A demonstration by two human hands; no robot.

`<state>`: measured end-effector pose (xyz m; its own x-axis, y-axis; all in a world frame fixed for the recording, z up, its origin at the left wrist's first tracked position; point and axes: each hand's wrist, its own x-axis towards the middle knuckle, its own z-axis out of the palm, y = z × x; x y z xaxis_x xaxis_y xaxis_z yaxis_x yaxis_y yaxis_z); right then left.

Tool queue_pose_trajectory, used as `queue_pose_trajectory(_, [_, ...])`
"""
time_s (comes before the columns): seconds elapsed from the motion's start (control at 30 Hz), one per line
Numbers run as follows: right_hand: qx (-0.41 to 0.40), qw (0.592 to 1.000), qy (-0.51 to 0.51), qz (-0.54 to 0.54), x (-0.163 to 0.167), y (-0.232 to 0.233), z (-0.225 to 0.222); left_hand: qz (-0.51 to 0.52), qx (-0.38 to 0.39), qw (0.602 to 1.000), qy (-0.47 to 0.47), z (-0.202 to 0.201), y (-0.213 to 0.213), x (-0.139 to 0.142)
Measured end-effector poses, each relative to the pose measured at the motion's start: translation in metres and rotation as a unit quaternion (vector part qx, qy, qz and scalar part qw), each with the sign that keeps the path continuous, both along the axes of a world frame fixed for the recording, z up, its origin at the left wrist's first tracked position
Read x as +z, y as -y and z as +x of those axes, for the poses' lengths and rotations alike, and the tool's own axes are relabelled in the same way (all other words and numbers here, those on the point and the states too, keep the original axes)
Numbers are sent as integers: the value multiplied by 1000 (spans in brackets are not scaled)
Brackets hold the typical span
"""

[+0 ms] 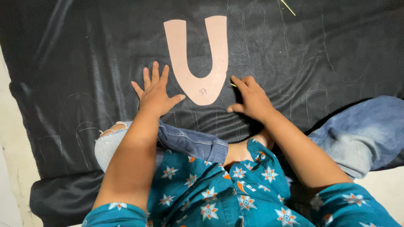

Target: The person sits on the floor and uses a U-shaped cardboard template to trace outlines onto a large black fabric sheet with a yellow chalk stick. They repeatedly position the template, trace the shape, and move it to new locations to create multiple pattern outlines.

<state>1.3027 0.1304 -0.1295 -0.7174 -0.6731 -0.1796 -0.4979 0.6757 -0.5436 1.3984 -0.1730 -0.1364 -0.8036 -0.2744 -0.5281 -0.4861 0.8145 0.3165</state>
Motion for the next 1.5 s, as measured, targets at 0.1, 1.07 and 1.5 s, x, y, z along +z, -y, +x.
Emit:
queue_pose_trajectory(0.1, [-3,1000,17,17,5,-21,11,0,-2,1000,10,0,1,0])
queue_pose_trajectory(1.07, [-134,937,297,-129,2,53,-67,69,82,991,-82,2,9,-24])
queue_pose_trajectory(1.5, [-133,964,228,-46,1,49,-64,98,94,985,-103,4,9,-31])
